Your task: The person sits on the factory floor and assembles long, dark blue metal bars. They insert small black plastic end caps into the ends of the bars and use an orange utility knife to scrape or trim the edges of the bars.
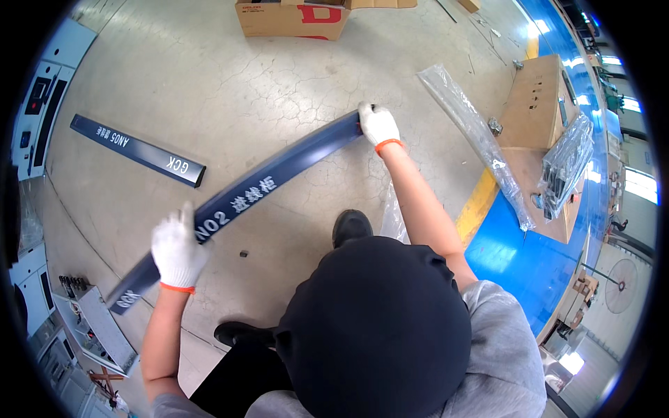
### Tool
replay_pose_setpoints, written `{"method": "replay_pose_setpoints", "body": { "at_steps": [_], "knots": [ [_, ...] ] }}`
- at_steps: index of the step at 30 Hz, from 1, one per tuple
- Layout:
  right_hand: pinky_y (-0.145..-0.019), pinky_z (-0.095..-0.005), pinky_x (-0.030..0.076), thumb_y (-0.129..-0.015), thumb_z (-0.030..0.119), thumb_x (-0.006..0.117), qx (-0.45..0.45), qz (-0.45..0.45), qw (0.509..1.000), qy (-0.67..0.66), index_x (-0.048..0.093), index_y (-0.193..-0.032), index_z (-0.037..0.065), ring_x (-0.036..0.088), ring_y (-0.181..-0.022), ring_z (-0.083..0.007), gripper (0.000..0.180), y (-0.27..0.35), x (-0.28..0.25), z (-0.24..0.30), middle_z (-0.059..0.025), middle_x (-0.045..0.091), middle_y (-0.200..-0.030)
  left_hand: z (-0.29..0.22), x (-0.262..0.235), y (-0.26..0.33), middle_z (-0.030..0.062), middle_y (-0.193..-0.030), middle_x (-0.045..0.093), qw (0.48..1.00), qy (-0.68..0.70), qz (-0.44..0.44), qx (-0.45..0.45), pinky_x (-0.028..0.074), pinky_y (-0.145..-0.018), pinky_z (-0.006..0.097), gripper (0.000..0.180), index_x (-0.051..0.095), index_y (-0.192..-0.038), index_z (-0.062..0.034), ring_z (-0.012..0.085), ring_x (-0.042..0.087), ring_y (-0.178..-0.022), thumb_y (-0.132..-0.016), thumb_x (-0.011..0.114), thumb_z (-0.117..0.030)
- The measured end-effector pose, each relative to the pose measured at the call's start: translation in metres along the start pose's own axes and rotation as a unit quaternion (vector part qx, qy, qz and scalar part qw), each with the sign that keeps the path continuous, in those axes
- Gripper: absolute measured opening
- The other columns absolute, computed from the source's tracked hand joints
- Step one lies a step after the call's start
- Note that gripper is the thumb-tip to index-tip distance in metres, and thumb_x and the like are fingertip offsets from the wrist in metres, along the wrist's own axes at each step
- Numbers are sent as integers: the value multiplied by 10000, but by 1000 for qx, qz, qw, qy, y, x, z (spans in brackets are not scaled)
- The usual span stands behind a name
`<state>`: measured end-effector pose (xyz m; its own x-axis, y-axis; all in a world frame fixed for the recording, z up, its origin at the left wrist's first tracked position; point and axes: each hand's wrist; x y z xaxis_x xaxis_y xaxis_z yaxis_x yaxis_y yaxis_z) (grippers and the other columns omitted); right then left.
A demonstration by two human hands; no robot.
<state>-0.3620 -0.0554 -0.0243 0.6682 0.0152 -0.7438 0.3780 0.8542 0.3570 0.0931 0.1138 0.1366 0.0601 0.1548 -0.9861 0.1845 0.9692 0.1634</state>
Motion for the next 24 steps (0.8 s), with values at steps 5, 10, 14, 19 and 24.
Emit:
{"method": "replay_pose_setpoints", "body": {
  "at_steps": [5,10,14,19,24],
  "knots": [
    [-909,-485,569,-1064,545,354,-58,95,994,6,645,-1253,-44,754,-897,-426,684,17,67,16,-346,729,-1036,45,-69,-21,100,-1012,636,983,-119,-139,6,473,-937,462,637,668,-1270,-111,321,625,-974,-658,845,-107],
    [-942,-522,569,-1102,326,396,-228,148,962,4,623,-1224,-27,707,-1019,-479,437,77,142,53,-309,725,-1140,52,-186,-13,115,-1043,645,965,-244,-96,20,485,-976,458,614,696,-1248,-85,346,619,-1008,-646,784,-3],
    [-1008,-530,542,-1078,288,486,-276,198,940,-34,666,-1204,22,684,-1089,-483,346,127,184,103,-284,723,-1176,33,-248,6,112,-1054,638,925,-376,-54,-1,486,-990,462,723,673,-1330,-100,332,622,-1028,-624,791,8],
    [-1135,-489,486,-1025,380,544,-158,339,914,-155,674,-1299,4,663,-1231,-465,484,165,186,151,-299,710,-1231,10,-257,15,105,-1040,631,903,-429,7,-26,489,-1009,441,748,660,-1345,-102,313,611,-988,-621,826,-10],
    [-1159,-486,473,-883,320,693,-306,416,855,-44,580,-1454,28,550,-1361,-454,651,182,187,149,-290,587,-1366,-5,-268,13,104,-1028,638,883,-467,40,-26,503,-997,431,679,652,-1329,-106,283,607,-944,-674,812,-29]
  ]
}}
Point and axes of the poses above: each hand's wrist, its own y-axis away from the middle knuckle, its own x-axis out of the palm, z = x × y
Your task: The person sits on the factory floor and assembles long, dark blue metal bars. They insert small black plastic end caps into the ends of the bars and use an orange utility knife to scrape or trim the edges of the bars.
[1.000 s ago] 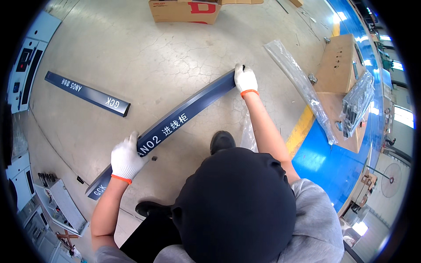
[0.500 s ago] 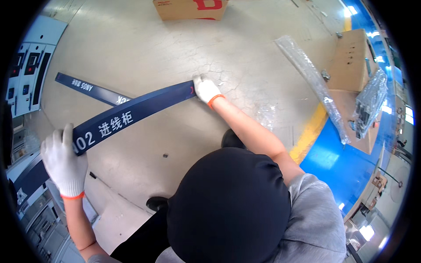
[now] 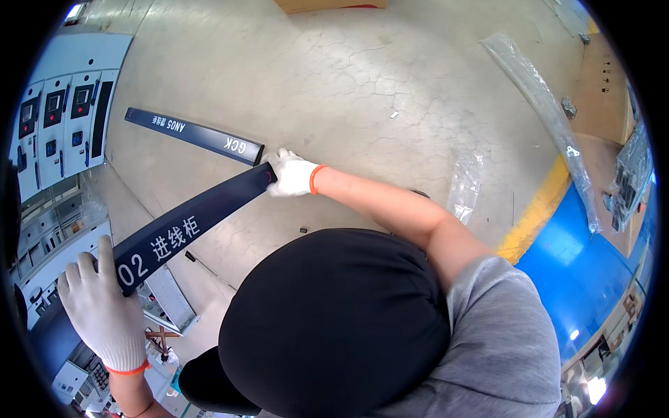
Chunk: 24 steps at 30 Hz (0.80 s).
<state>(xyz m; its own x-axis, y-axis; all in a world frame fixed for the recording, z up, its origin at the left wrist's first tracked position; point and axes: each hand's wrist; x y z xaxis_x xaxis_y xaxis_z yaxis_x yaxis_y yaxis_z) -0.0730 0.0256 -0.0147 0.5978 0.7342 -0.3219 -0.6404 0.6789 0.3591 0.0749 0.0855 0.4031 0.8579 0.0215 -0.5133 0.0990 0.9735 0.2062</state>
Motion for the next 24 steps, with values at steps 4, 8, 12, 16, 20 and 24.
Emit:
{"method": "replay_pose_setpoints", "body": {
  "at_steps": [4,8,12,16,20,24],
  "knots": [
    [-1144,-485,478,-794,219,728,-157,-17,971,182,581,-1448,24,514,-1358,-428,697,-1,10,9,-247,564,-1379,-24,8,5,102,-1021,670,999,-9,31,32,509,-960,420,460,692,-1238,-93,269,632,-920,-783,750,-62],
    [-1134,-478,479,-756,152,720,-95,-24,990,103,638,-1374,28,530,-1311,-427,636,2,11,-23,-229,574,-1366,-30,23,-6,118,-1076,661,999,40,19,31,498,-1030,443,656,664,-1322,-96,300,630,-1007,-689,819,-18],
    [-1178,-466,469,-854,26,601,-144,37,989,-7,619,-1432,53,577,-1339,-407,578,-15,20,-26,-231,608,-1424,-18,-2,21,114,-1069,658,998,10,63,19,504,-1004,440,656,669,-1311,-100,300,628,-1002,-680,824,-9],
    [-1193,-454,437,-851,134,691,-121,-18,984,131,624,-1429,59,537,-1374,-366,587,-3,-10,-52,-184,601,-1407,-23,40,-3,120,-1071,658,997,52,57,23,507,-992,434,659,672,-1308,-107,308,633,-1013,-677,828,-3],
    [-1130,-449,453,-819,284,783,-147,-68,955,249,653,-1382,59,561,-1333,-337,620,9,12,-46,-144,617,-1349,-7,72,6,130,-1097,666,991,81,103,3,509,-1014,446,680,674,-1326,-128,330,644,-1075,-680,838,2],
    [-1069,-448,468,-761,401,857,-175,-144,947,227,684,-1301,78,578,-1284,-313,653,9,31,-52,-108,630,-1289,-5,115,30,142,-1138,667,984,128,122,-16,504,-1040,467,710,673,-1364,-144,344,644,-1107,-689,823,16]
  ]
}}
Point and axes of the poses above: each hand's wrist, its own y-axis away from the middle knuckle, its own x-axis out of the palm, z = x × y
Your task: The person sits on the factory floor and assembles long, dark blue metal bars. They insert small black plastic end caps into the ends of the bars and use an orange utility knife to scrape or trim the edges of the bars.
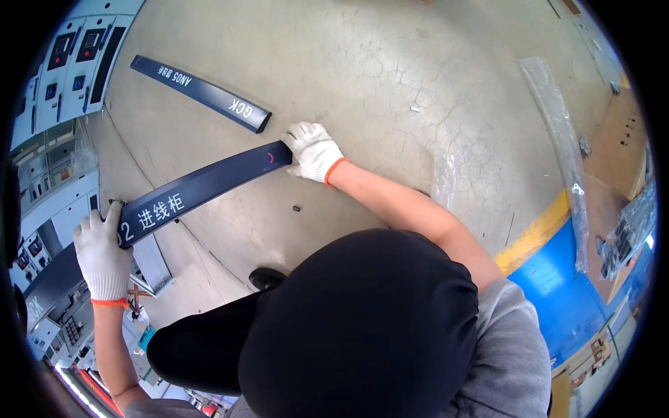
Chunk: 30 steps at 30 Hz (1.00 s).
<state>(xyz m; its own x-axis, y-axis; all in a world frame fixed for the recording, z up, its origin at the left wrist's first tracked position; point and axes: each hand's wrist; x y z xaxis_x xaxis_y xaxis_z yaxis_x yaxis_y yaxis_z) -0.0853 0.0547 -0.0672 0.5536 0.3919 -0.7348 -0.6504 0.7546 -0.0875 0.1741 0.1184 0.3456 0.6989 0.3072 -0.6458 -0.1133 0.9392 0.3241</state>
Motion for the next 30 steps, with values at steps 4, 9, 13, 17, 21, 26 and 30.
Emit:
{"method": "replay_pose_setpoints", "body": {
  "at_steps": [4,9,13,17,21,26,30],
  "knots": [
    [-1021,-454,485,-739,423,872,2,-23,1000,14,707,-1221,92,596,-1219,-299,608,-1,5,-3,-81,638,-1219,-1,22,3,144,-1145,664,999,10,32,-12,501,-1049,477,720,672,-1378,-150,350,644,-1117,-693,822,10],
    [-990,-450,498,-735,420,871,-7,-21,1000,19,722,-1162,95,609,-1181,-296,557,-3,4,-3,-90,645,-1177,10,55,6,140,-1147,664,998,28,44,-17,497,-1055,483,745,660,-1399,-155,354,645,-1129,-691,851,-23],
    [-981,-440,502,-738,406,869,-7,2,1000,26,724,-1127,85,614,-1169,-298,525,-5,-1,-1,-101,646,-1159,15,90,9,117,-1146,678,998,43,41,-8,504,-1034,483,712,665,-1365,-184,331,657,-1136,-698,906,-124],
    [-1000,-442,509,-757,368,856,17,72,995,63,701,-1143,62,617,-1184,-331,516,-8,-22,-1,-147,653,-1176,16,158,19,121,-1164,659,994,96,43,-10,510,-970,491,706,637,-1337,-160,357,643,-1132,-685,907,-163],
    [-987,-461,547,-781,296,842,61,39,997,-16,666,-1153,22,657,-1125,-388,495,4,-44,-13,-218,672,-1136,6,213,38,140,-1160,644,987,152,24,-40,516,-945,504,659,627,-1314,-134,379,638,-1115,-705,877,-167],
    [-931,-447,588,-831,282,809,149,82,969,-177,604,-1387,51,714,-1016,-383,637,28,-56,-20,-231,698,-1150,-1,262,46,159,-1191,648,971,230,23,-65,517,-949,522,688,602,-1357,-112,400,638,-1123,-720,856,-165],
    [-877,-378,573,-829,269,795,223,113,927,-281,589,-1441,73,700,-947,-270,675,30,-70,-3,-148,690,-1092,-5,276,50,156,-1207,651,964,261,-10,-48,514,-962,520,697,598,-1356,-102,396,636,-1136,-713,863,-153]
  ]
}}
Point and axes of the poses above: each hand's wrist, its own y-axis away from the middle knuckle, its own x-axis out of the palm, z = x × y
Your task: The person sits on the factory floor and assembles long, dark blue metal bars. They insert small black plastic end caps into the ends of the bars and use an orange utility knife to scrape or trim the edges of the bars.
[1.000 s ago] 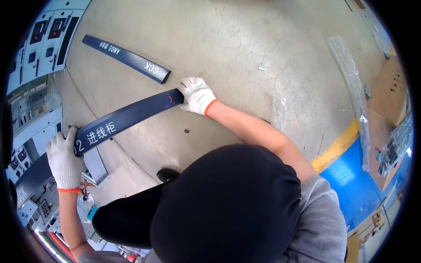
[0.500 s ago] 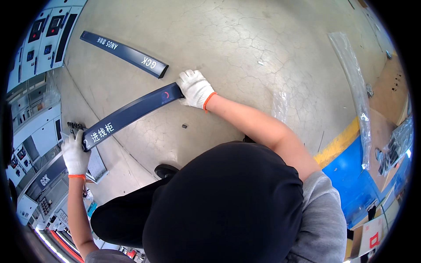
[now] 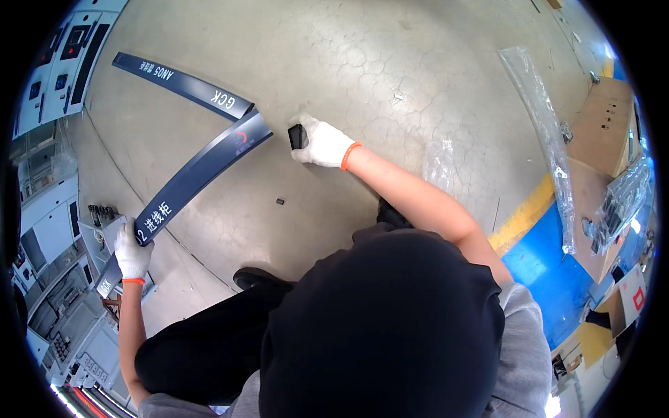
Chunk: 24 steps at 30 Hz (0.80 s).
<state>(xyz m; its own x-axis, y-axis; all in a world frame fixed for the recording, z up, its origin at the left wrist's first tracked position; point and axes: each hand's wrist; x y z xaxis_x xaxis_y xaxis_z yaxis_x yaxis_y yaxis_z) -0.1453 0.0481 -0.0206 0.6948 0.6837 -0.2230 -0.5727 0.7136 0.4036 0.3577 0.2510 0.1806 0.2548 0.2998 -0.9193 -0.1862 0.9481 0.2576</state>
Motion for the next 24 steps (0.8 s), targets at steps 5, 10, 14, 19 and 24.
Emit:
{"method": "replay_pose_setpoints", "body": {
  "at_steps": [5,10,14,19,24],
  "knots": [
    [-852,-350,552,-823,264,790,2,-6,998,-66,581,-1466,73,665,-937,-202,702,9,-4,24,-93,670,-1075,0,-8,0,151,-1195,651,999,-13,-32,26,510,-963,506,705,606,-1337,-101,385,633,-1130,-690,882,-148],
    [-913,-365,571,-842,234,761,-146,-55,988,-19,547,-1523,86,693,-1002,-252,728,6,0,25,-144,685,-1281,5,-7,1,146,-1165,648,996,8,-70,54,500,-967,502,700,610,-1322,-96,384,626,-1117,-678,884,-128],
    [-1004,-405,582,-846,242,753,-146,19,988,43,467,-1587,61,705,-1109,-322,815,10,-10,49,-220,588,-1481,25,7,9,155,-1177,631,994,39,-72,74,489,-982,508,743,595,-1344,-91,400,615,-1111,-657,875,-99],
    [-903,-398,583,-858,227,774,-133,116,982,60,455,-1611,49,681,-971,-287,836,31,-31,89,-200,648,-1372,48,30,25,182,-1230,618,988,98,-66,101,484,-992,515,821,561,-1400,-83,430,591,-1159,-635,858,-55],
    [-811,-371,569,-858,233,799,-88,158,983,25,440,-1617,37,670,-906,-227,862,55,-52,129,-163,704,-1175,54,39,35,211,-1296,614,985,152,-39,77,510,-1062,515,876,533,-1445,-82,450,585,-1215,-639,869,-17]
  ]
}}
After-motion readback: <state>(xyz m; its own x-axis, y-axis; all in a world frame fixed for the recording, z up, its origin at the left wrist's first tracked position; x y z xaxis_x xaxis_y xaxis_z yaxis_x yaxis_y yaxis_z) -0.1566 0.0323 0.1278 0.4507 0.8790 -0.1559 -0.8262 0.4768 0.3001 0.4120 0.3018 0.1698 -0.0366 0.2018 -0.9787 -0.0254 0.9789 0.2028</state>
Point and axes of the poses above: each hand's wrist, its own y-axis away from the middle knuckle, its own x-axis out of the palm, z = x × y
